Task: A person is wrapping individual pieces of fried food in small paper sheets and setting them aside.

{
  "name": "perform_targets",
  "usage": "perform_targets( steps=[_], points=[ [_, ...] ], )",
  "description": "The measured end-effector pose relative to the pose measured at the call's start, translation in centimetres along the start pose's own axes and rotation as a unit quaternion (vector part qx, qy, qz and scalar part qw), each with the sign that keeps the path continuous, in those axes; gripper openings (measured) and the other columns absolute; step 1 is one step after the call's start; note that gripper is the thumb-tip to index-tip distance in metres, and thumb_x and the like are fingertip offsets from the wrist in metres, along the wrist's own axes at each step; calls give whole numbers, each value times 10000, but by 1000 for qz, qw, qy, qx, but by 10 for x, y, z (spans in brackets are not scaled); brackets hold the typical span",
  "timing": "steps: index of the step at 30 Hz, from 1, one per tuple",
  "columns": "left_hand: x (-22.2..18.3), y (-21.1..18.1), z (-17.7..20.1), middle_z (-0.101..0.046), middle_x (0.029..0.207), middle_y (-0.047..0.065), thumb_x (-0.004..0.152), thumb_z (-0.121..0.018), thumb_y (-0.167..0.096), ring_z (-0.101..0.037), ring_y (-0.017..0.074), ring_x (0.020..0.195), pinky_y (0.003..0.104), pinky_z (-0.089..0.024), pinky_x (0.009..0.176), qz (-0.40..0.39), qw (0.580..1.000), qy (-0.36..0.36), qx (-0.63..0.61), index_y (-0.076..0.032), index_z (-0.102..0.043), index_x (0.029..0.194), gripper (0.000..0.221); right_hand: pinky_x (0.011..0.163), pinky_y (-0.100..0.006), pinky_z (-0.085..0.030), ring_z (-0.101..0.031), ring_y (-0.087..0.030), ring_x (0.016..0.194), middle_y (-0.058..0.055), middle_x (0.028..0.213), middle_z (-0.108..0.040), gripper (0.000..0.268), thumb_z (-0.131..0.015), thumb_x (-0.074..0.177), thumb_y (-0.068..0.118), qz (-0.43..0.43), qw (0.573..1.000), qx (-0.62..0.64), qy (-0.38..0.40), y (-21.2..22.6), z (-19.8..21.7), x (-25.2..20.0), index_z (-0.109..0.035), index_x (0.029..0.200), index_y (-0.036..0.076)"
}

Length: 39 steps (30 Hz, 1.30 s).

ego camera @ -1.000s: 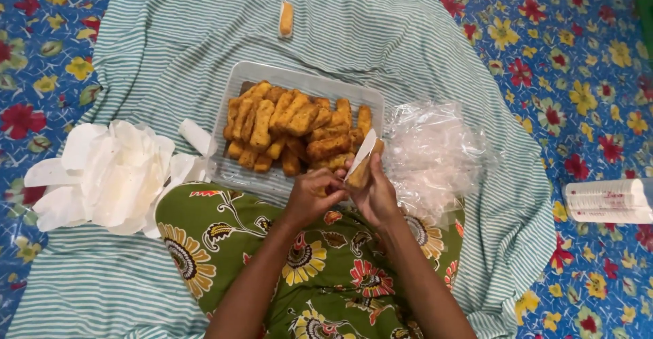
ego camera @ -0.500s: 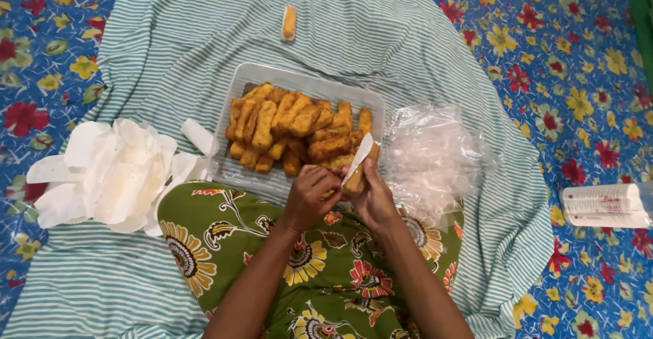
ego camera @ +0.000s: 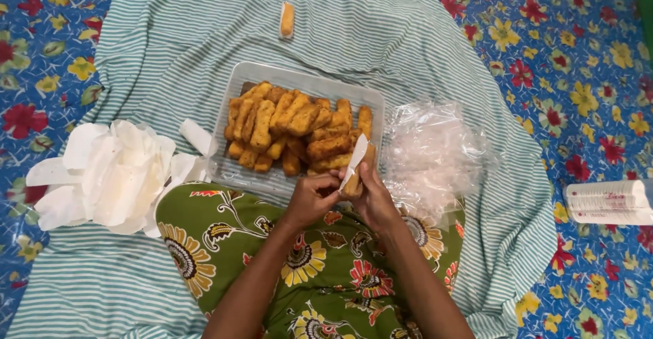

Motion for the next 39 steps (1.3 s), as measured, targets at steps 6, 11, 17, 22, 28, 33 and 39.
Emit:
perform_targets(
  steps=[6, 11, 17, 22, 28, 33, 39],
  points=[
    [-6, 8, 1, -661, 586, 58, 866, -711, -60, -517, 74, 645, 276, -484, 570, 151, 988, 18, -37, -68, -808, 889, 101, 687, -350, -569, -653, -216, 932, -109, 1054, -643, 253, -456, 1077, 391, -6, 1000, -15, 10, 7, -8, -6, -480, 1227, 190],
    [-13, 28, 6, -645, 514, 70, 949, -621, -129, -567, 79, 533, 217, -456, 571, 225, 968, 48, -104, -70, -793, 965, 183, 754, -326, -583, -675, -171, 962, -71, 1069, -668, 223, -522, 1051, 349, -4, 999, -42, 10, 15, -23, -14, -501, 1213, 198],
    [-7, 22, 6, -749, 697, 128, 891, -778, -127, -638, 105, 583, 223, -527, 541, 239, 964, 34, -115, -30, -790, 1053, 189, 861, -329, -556, -633, -151, 952, -51, 1093, -637, 280, -561, 1043, 262, -39, 996, -85, -1, 23, -26, -19, -503, 1310, 196],
    [-4, 16, 5, -768, 793, 111, 868, -806, -91, -653, 95, 702, 234, -569, 606, 222, 967, 30, -119, -12, -763, 1130, 277, 838, -346, -564, -650, -193, 938, -79, 1031, -641, 273, -635, 1007, 227, -54, 992, -114, -16, 38, -37, -28, -525, 1252, 176],
    [-8, 37, 3, -762, 863, 52, 767, -914, -117, -679, 65, 713, 205, -599, 652, 250, 958, 17, -137, -40, -723, 1151, 436, 984, -372, -532, -605, -205, 1070, -119, 1272, -642, 1032, -916, 696, 36, -70, 958, -279, 10, 26, -7, -31, -327, 1538, 130],
    [-8, 40, 6, -742, 774, 91, 697, -945, -56, -666, 81, 610, 210, -586, 533, 266, 953, -27, -145, -1, -706, 1037, 420, 1039, -394, -510, -545, -240, 1204, -137, 1371, -590, 1072, -872, 709, 17, -105, 951, -289, 29, 16, -10, -41, -274, 1592, 132],
    [-9, 34, 13, -712, 741, 139, 688, -961, -67, -665, 136, 563, 265, -601, 471, 254, 950, -82, -160, -13, -686, 1081, 483, 984, -467, -539, -605, -371, 1177, -278, 1393, -564, 1109, -819, 751, 3, -139, 949, -281, 41, 45, -36, -53, -137, 1623, 66]
  ],
)
Point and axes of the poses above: each hand's wrist, its own x-axis towards the middle knuckle, its own z-axis out of the back of the hand, y = z × x, the point moved 3 cm from there along x, towards the middle knuckle
